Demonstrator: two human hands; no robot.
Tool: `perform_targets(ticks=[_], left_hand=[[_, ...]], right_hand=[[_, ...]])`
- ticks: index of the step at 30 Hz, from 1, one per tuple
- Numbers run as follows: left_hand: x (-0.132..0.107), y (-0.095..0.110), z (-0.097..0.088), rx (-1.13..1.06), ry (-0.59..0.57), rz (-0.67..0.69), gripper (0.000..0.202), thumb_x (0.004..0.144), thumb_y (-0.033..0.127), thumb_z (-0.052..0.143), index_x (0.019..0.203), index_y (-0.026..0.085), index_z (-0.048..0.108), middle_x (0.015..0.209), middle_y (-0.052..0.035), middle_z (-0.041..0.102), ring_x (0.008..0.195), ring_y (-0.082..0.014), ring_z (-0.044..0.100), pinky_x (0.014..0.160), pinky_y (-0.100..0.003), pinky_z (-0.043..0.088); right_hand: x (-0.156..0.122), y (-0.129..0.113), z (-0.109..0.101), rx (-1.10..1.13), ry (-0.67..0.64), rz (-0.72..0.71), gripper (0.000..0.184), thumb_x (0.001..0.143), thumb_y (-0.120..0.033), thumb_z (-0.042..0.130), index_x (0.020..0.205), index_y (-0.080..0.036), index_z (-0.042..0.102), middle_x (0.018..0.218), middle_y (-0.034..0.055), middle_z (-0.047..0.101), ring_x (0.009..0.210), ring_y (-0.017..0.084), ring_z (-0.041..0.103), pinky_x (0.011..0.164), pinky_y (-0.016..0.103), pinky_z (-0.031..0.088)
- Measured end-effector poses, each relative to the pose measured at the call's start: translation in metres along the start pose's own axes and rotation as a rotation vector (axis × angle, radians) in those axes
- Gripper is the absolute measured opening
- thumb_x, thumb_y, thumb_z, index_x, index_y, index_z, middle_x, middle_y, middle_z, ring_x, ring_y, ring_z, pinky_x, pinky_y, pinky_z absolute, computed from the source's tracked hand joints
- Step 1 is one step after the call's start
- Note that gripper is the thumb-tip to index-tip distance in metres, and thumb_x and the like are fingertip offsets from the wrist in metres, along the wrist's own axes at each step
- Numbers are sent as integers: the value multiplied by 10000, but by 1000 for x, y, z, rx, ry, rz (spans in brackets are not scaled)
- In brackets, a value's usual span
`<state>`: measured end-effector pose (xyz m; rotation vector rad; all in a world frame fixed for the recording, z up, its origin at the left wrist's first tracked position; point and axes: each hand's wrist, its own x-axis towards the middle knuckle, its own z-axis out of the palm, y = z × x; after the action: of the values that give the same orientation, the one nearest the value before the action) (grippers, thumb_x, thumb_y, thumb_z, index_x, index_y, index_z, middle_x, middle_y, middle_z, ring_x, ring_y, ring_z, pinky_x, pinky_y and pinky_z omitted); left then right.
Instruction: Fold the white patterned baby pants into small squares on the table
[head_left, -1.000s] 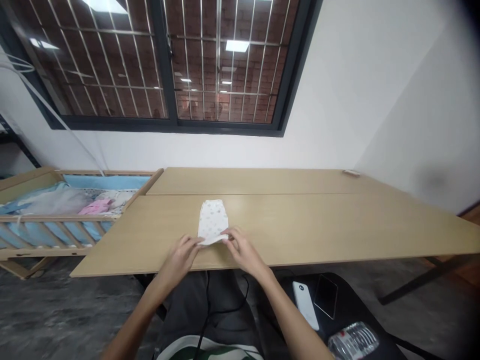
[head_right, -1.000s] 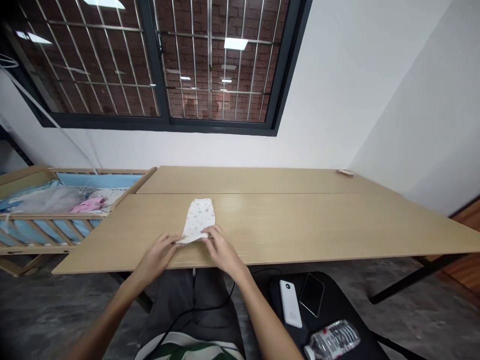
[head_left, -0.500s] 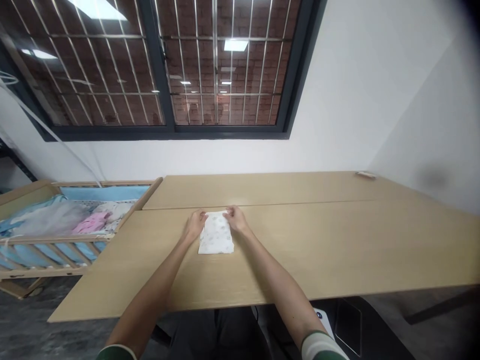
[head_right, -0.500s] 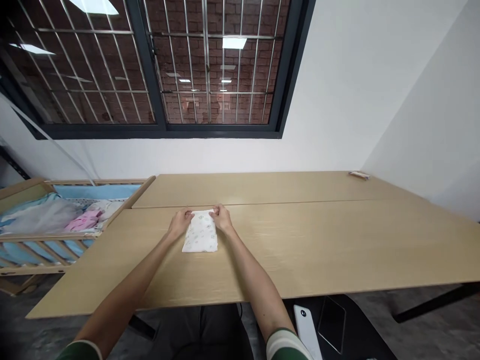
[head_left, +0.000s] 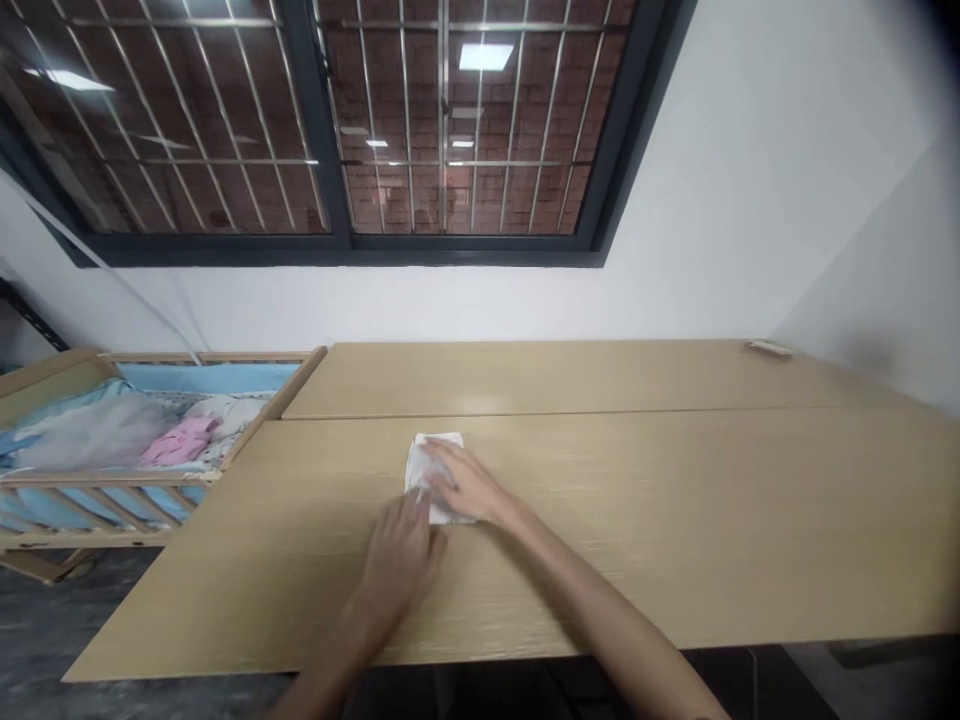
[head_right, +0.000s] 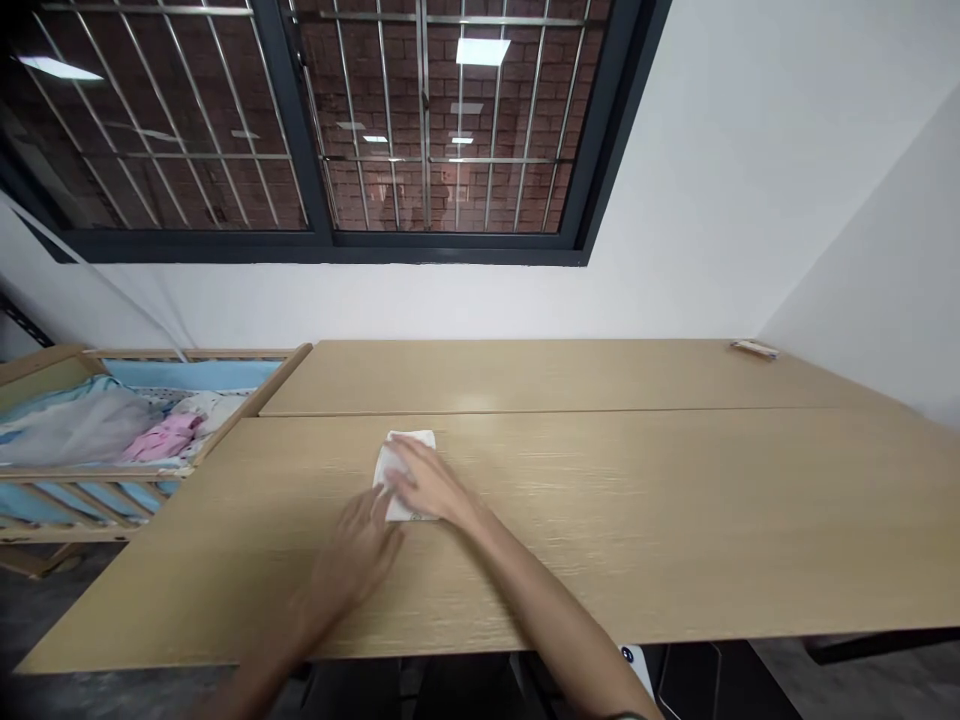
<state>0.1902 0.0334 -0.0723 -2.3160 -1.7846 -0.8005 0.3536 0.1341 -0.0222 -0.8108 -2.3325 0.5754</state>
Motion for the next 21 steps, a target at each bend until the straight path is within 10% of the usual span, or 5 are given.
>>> perform_targets(ticks=[7,21], left_hand=[[-64,34,19,179,77,32,397,984,386,483,1234,131,657,1229,-201,681,1175,-363,616,1024,-556,494],[-55,26,22,3,115,-7,618,983,417,475,1473,42,449,1467,-244,528,1348,-368,513,1135,-543,421]], right_hand=[[-21,-34,33,114,-439,-107,533,1074,-446,413,1585,-310,351,1637,3,333,1524,183,294,1266,359,224],[36,64,35,-224,-276,36,576,1070,-501,378,1601,-288,307,1660,38,260,1552,228,213,1287,483,120]])
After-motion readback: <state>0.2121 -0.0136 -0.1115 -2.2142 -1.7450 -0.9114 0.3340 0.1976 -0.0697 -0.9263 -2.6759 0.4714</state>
